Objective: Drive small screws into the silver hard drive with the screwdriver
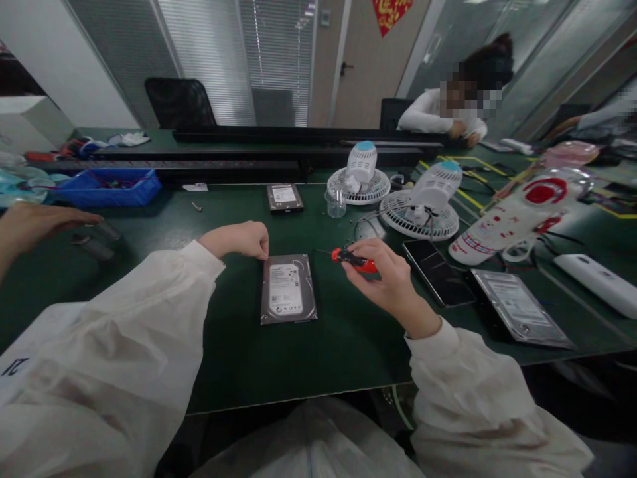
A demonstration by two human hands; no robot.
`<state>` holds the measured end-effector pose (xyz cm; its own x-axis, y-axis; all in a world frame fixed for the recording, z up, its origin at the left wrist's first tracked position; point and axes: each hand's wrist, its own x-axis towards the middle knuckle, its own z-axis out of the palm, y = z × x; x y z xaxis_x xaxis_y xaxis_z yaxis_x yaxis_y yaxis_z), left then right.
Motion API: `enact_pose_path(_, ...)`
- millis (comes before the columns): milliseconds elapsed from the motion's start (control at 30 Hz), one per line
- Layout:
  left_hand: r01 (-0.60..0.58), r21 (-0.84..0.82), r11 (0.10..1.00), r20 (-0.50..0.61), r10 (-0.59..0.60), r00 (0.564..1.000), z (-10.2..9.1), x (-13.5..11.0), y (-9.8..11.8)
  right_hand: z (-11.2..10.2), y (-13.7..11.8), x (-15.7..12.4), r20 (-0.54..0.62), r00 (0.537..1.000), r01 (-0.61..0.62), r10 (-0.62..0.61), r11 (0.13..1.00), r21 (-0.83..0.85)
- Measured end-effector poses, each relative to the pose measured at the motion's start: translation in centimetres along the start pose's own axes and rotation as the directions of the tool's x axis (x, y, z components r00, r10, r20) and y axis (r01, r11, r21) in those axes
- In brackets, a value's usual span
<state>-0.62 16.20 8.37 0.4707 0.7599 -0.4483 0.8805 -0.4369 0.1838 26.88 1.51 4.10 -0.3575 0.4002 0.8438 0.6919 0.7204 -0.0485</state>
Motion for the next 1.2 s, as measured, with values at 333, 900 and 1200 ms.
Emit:
enact_pose_path(333, -0.029, -0.087, 0.996, 0.046, 0.033, 0.998, -0.8, 0.6, -0.8, 0.0, 0.1, -0.1, -0.004, 1.000, -0.012, 0.012, 1.000, 0.017)
enact_pose_path(900, 0.011, -0.617, 0.787, -0.267, -0.223, 0.938, 4.9, -3.1, -2.5, -1.0, 2.1, 3.6, -0.256, 0.922, -0.259, 0.290, 0.954, 0.151)
enact_pose_path(1200, -0.078, -0.904, 0.420, -0.032, 0.117, 0.993, 4.5, -3.1, -3.8, 1.7, 4.2, 11.0, -0.108, 0.967, -0.216, 0.230, 0.968, 0.128)
